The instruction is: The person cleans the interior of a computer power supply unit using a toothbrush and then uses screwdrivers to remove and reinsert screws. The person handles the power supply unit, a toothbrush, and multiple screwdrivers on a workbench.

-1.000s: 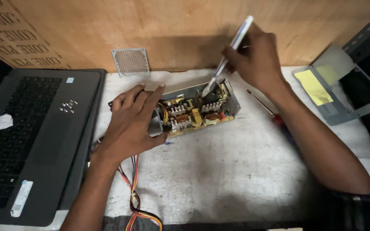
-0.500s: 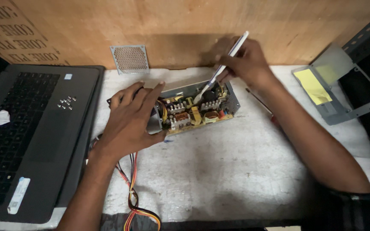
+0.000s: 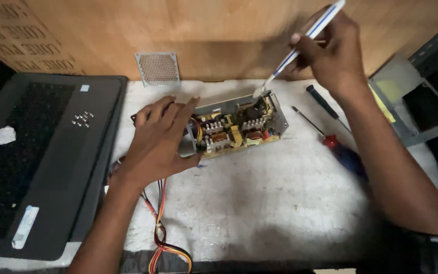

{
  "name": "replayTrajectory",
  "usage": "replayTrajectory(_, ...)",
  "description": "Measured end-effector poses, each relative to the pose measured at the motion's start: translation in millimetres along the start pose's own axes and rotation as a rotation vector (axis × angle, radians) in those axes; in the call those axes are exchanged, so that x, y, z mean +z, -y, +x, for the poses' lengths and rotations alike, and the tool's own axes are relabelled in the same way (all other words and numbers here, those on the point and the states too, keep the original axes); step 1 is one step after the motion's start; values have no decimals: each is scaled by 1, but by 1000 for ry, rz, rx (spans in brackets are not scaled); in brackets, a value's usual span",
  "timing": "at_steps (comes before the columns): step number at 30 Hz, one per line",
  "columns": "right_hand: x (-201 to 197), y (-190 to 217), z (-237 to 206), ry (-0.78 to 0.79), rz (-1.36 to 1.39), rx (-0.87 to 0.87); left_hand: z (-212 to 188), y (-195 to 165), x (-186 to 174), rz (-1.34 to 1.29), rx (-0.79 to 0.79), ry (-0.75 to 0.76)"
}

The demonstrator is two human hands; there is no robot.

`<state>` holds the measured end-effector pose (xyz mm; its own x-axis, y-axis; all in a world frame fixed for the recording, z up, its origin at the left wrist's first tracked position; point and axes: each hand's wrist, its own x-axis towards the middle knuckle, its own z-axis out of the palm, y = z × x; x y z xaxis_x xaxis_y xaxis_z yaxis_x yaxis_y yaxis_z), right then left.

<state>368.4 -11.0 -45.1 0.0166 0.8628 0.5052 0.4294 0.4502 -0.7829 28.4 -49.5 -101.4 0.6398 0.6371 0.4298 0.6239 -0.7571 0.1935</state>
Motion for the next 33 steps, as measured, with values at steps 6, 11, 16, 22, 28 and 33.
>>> replayTrajectory(6, 21, -8, -6, 95, 140, 136, 0, 1, 0, 23, -6, -2)
replayTrajectory(11, 11, -15, -9, 50, -44, 12, 1, 1, 1, -3, -10, 9)
replayTrajectory(16, 20, -13, -8, 84, -2, 135, 0, 0, 1, 11, 0, 1)
replayTrajectory(22, -33, -27, -7, -107, 122, -148, 2, -1, 1, 2, 6, -3)
replayTrajectory(28, -43, -57, -47, -233, 387, 285, 0, 0, 1, 17, 12, -17)
replayTrajectory(33, -48, -59, -55, -193, 432, 303, 1, 0, 1, 24, 16, -19)
